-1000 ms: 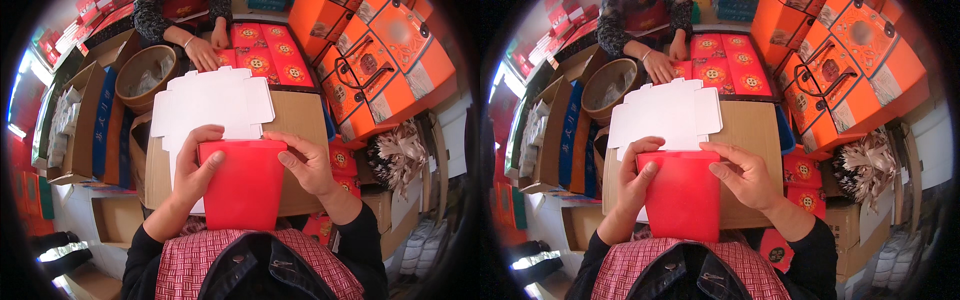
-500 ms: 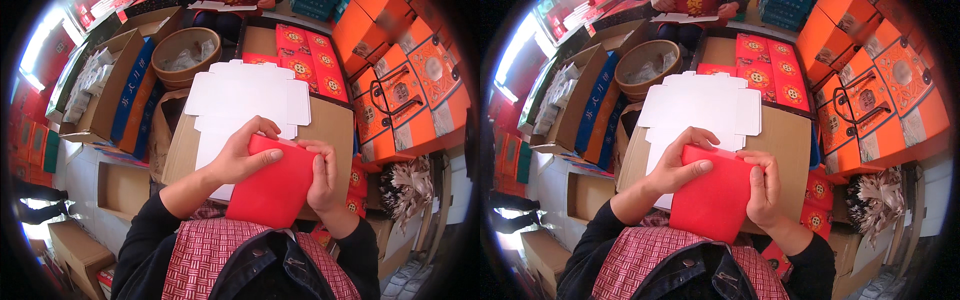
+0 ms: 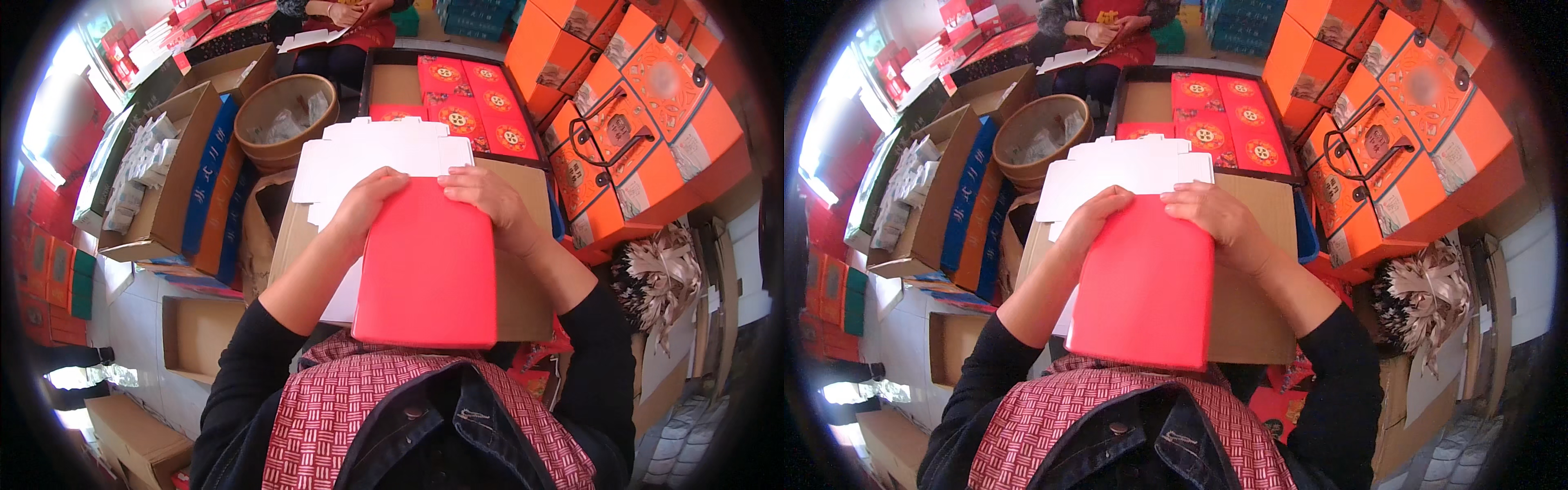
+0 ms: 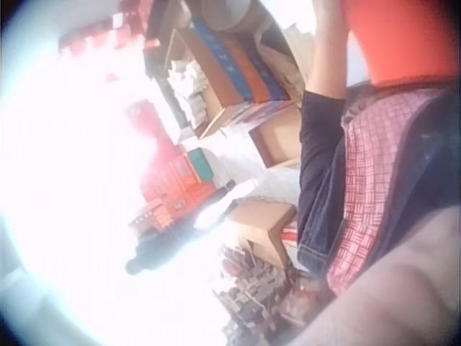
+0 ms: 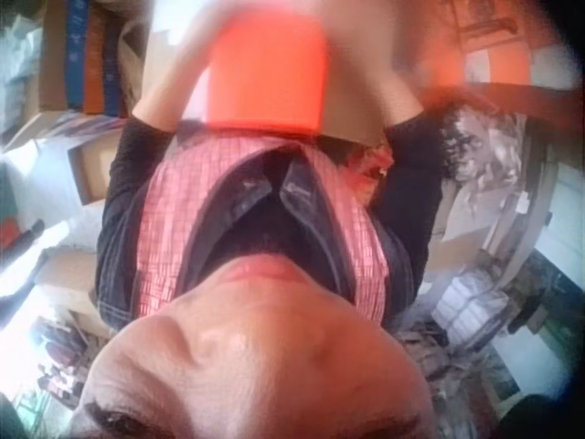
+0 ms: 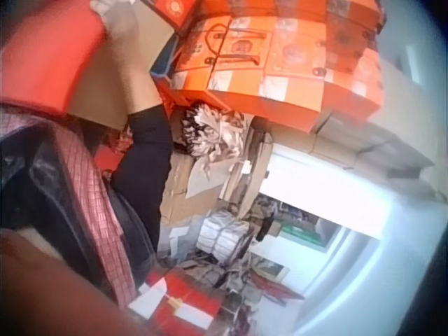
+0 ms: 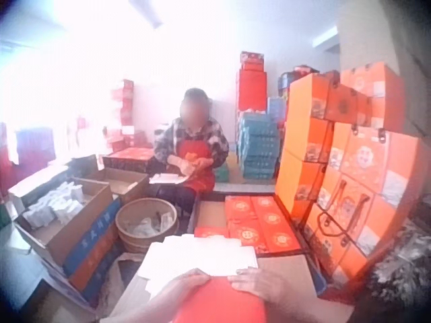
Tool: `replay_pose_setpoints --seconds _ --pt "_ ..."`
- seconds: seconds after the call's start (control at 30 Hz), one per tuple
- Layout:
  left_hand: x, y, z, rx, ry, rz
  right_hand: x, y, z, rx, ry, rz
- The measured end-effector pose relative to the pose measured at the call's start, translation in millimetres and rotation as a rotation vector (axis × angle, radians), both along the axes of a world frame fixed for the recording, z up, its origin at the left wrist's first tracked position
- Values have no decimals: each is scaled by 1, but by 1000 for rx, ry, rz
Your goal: The person assembles red and white paper boxes by folding the sides and tucking flaps. They place small white packets into the boxes and stack the finished units on a nearby table. Another person works alongside in the background.
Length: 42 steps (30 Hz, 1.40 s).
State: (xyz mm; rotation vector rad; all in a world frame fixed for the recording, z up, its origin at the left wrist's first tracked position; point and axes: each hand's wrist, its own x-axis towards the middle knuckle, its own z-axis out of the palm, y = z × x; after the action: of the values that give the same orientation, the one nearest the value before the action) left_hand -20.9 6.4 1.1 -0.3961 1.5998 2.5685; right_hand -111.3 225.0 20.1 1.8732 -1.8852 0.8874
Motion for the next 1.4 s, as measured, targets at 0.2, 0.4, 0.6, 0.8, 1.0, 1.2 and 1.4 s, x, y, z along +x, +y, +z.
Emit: replay_pose_setpoints --seconds 0.2,0.4,0.6,0.8,1.0,1.2,1.4 --pt "25 7 11 137 331 -88 35 22 -23 -134 -1184 -1" --pt "46 38 16 -225 293 -258 96 36 -16 -580 -1767 -19" --pt "52 90 -1 -227 264 -428 160 75 -43 -1138 -1606 -188" --pt "45 80 -3 -335 388 -442 199 197 -90 -1475 -1388 -698" --pt "65 49 -8 -382 266 -214 139 238 -182 -1720 -1596 -1080" --pt "79 19 -8 -524 311 -54 15 251 -244 -1182 -1893 -1430" --pt "118 -73 -23 -1213 289 295 46 334 -242 56 -1351 -1742"
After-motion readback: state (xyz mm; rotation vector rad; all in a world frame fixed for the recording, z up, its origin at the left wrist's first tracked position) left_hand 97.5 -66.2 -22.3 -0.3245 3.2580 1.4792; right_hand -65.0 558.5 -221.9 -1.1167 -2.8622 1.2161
